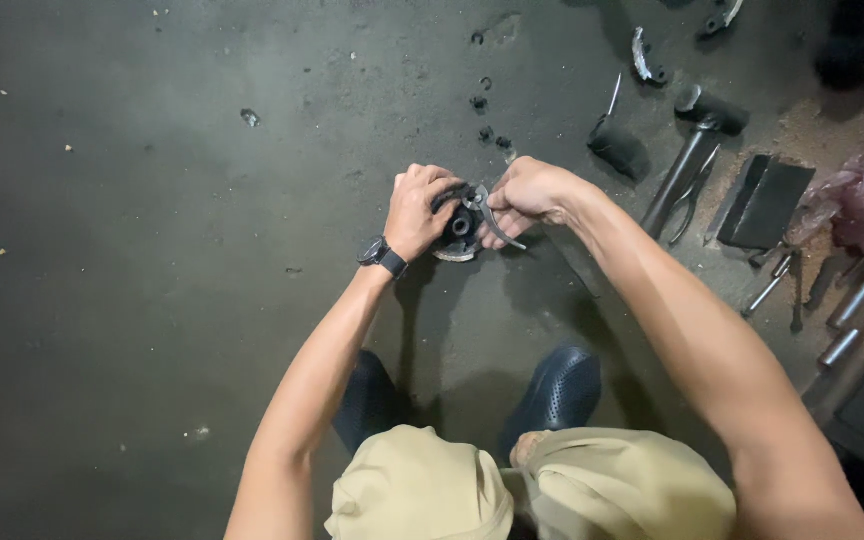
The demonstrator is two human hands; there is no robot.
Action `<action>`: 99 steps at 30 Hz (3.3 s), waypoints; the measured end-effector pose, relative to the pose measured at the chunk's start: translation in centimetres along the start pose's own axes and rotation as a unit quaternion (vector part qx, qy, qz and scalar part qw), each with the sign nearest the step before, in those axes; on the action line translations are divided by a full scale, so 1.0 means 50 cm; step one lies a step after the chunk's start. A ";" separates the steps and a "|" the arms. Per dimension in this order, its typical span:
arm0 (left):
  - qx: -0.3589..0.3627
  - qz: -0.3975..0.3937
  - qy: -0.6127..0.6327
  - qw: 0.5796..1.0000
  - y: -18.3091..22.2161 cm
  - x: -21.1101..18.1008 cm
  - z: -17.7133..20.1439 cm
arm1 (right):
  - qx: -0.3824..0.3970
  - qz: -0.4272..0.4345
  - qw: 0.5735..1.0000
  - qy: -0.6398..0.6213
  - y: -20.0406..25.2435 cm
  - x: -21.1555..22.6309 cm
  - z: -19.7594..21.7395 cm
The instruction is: Repairing or assembling the components of a motorcycle centrifugal clutch assembly on the floor.
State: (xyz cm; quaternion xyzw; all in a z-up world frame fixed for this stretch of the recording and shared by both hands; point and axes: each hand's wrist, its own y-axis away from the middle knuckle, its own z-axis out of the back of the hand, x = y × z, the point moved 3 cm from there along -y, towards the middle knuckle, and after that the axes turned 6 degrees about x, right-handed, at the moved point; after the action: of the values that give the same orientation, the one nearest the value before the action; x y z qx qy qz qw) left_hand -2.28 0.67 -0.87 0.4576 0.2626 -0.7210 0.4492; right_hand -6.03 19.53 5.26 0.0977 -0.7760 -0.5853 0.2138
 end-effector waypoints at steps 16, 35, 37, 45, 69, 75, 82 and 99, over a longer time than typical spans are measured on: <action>-0.004 -0.009 -0.001 1.000 -0.002 0.001 0.002 | -0.013 0.017 0.999 0.049 -0.009 0.002 0.004; 0.012 -0.003 -0.023 1.000 -0.001 0.006 -0.007 | -0.075 0.044 0.985 0.148 -0.028 -0.011 -0.002; 0.013 -0.007 -0.026 1.000 0.001 0.006 -0.008 | -0.083 0.049 0.983 0.153 -0.024 -0.011 -0.004; 0.007 0.036 -0.214 0.976 0.070 -0.092 0.005 | -0.188 0.153 0.960 0.142 0.061 -0.018 -0.016; -0.007 0.006 -0.288 0.958 -0.304 0.028 0.033 | -0.325 0.501 0.788 -0.148 0.119 -0.117 0.048; -0.049 0.072 -0.350 0.933 -0.407 0.065 -0.040 | -0.297 0.387 0.857 -0.165 0.013 -0.164 0.070; -0.064 0.026 -0.279 0.958 -0.378 0.020 -0.012 | -0.281 0.350 0.887 -0.108 -0.004 -0.166 0.048; -0.169 0.107 0.321 0.926 -0.034 -0.221 0.048 | -0.329 0.395 0.838 0.182 0.148 -0.116 -0.079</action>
State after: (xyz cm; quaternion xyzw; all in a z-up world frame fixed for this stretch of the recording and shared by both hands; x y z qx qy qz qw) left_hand -2.87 4.04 10.02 0.6073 0.4601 -0.4280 0.4861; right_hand 1.60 20.62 11.90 -0.1883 -0.4572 -0.6441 0.5837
